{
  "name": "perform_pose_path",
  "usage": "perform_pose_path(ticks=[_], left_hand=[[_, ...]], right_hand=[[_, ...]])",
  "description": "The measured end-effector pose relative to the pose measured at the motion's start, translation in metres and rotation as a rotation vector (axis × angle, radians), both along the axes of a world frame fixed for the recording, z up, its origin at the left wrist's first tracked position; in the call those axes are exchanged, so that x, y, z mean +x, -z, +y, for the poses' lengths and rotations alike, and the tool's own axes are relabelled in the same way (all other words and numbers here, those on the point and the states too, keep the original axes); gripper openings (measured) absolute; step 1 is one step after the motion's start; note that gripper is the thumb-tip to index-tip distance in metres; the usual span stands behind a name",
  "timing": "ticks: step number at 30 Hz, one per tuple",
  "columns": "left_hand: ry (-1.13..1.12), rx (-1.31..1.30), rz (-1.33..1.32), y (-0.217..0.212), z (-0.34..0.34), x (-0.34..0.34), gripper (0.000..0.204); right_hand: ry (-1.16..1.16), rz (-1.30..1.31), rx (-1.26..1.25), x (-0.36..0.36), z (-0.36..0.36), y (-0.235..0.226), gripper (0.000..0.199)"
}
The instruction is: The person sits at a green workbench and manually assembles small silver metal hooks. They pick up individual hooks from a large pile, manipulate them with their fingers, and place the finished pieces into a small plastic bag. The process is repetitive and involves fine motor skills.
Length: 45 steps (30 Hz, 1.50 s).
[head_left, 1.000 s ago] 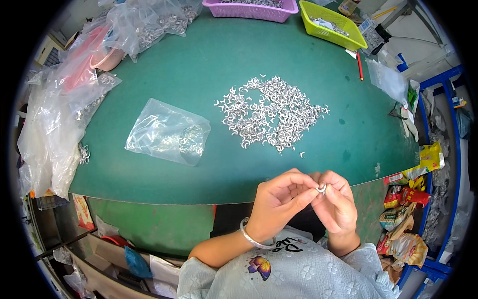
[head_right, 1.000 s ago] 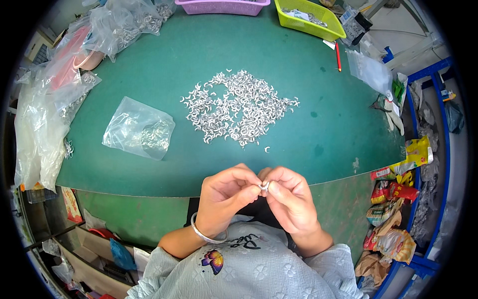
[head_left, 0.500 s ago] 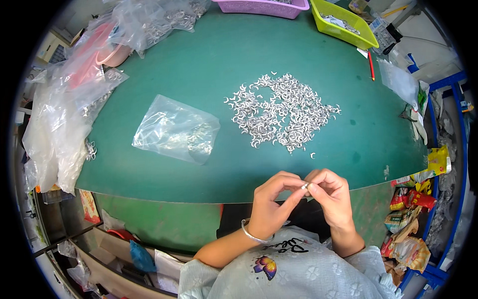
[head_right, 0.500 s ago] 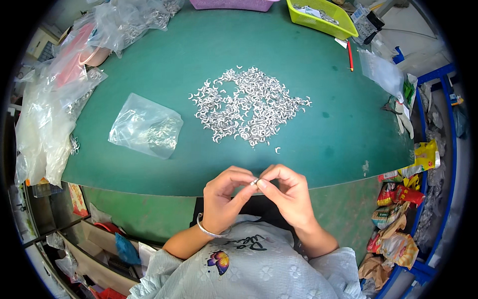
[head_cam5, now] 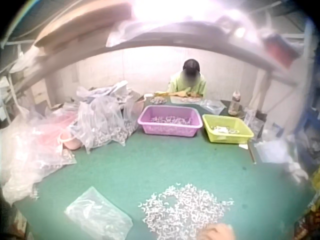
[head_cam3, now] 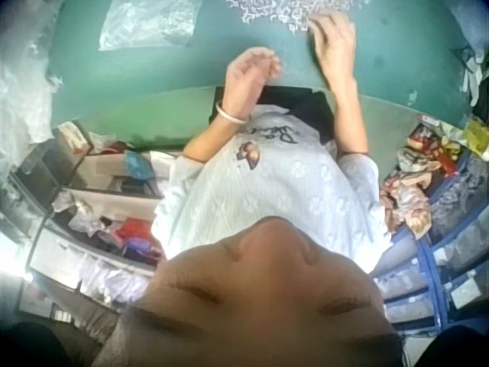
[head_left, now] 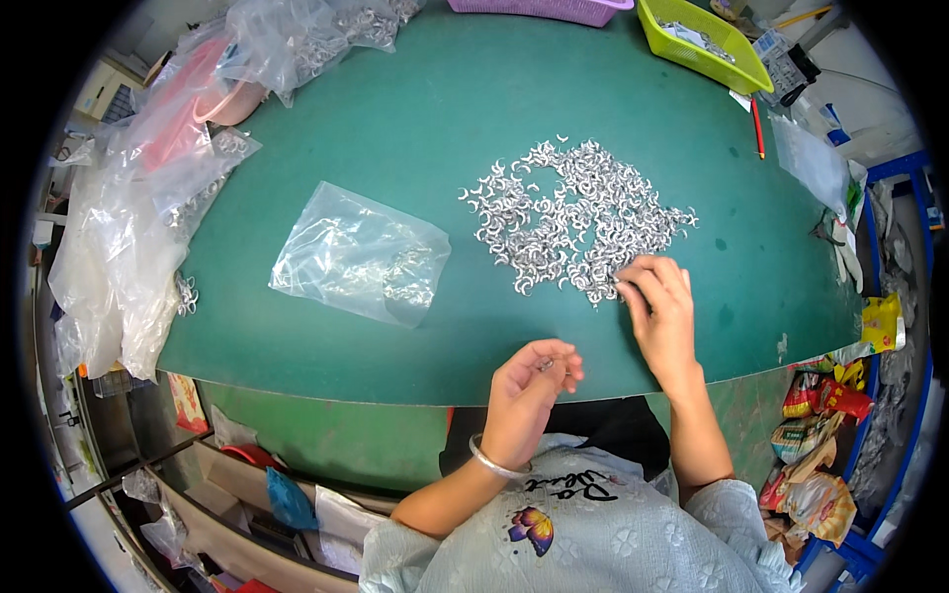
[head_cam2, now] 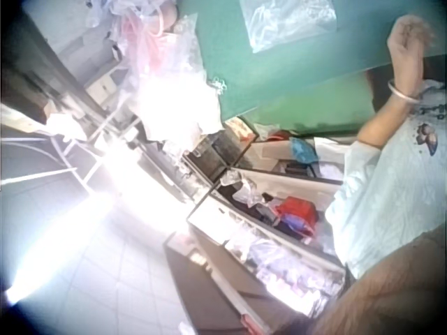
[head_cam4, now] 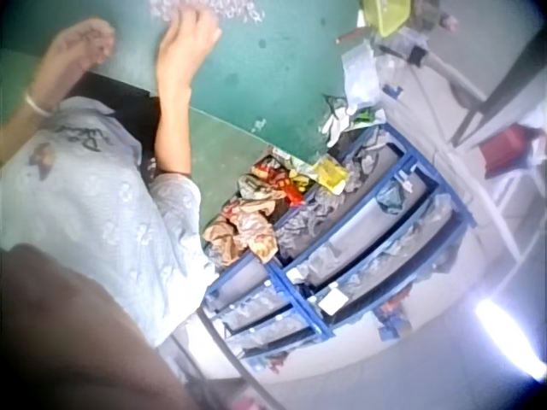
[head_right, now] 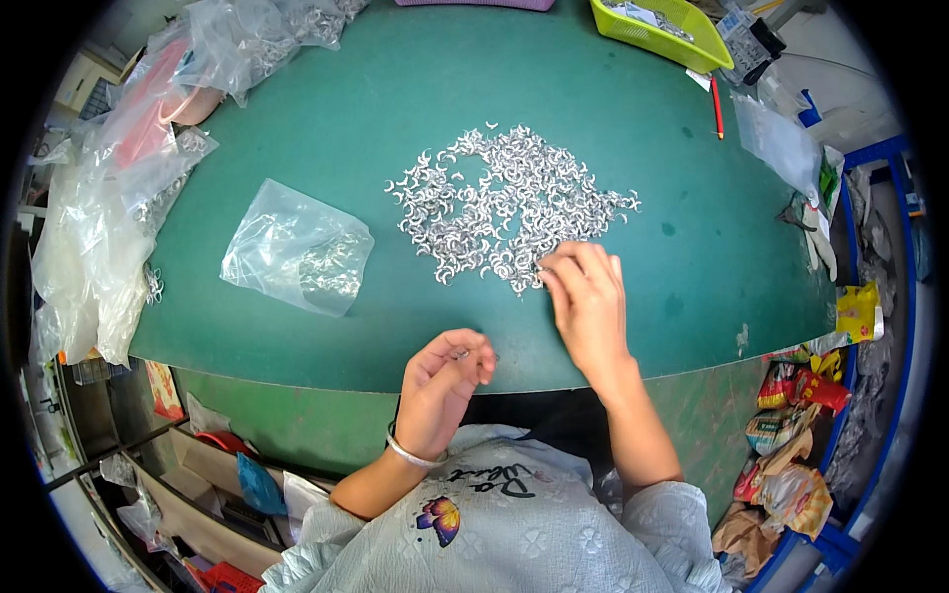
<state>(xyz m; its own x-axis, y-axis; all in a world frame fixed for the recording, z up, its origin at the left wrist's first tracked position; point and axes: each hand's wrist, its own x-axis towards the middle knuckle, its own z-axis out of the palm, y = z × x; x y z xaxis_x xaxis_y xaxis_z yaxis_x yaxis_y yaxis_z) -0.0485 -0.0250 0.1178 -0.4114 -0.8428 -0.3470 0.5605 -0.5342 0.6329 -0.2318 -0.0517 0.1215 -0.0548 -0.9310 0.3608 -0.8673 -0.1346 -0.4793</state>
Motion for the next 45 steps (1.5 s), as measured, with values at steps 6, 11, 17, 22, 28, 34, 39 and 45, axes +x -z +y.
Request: perform_pose_path(ticks=[6,11,17,22,28,34,39,45], left_hand=[[-0.012,0.058,0.044,0.007,-0.001,-0.006,0.016],[0.003,-0.046,-0.065,0.003,0.0,-0.011,0.015],[-0.05,-0.189,-0.13,-0.004,-0.004,-0.022,0.019],[-0.077,-0.354,-0.142,-0.017,-0.008,-0.031,0.029],[-0.105,-0.623,-0.33,-0.02,-0.006,-0.032,0.026],[-0.103,-0.683,-0.416,-0.028,-0.003,-0.025,0.023],[-0.176,-0.627,-0.394,-0.032,-0.002,-0.026,0.023],[-0.172,-0.645,-0.387,-0.036,-0.002,-0.023,0.023]], right_hand=[[0.112,-0.284,-0.005,-0.005,-0.002,0.004,0.007],[0.156,-0.326,-0.125,-0.01,0.002,0.002,0.006],[0.087,-1.533,0.139,0.008,0.026,-0.005,0.009],[-0.048,-1.637,0.199,0.023,0.044,-0.017,0.008],[-0.1,-1.643,0.212,0.028,0.051,-0.025,0.008],[-0.157,-1.478,0.171,0.025,0.053,-0.029,0.013],[-0.182,-1.293,0.092,0.028,0.053,-0.033,0.012],[-0.177,-0.908,-0.035,0.027,0.051,-0.044,0.009]])
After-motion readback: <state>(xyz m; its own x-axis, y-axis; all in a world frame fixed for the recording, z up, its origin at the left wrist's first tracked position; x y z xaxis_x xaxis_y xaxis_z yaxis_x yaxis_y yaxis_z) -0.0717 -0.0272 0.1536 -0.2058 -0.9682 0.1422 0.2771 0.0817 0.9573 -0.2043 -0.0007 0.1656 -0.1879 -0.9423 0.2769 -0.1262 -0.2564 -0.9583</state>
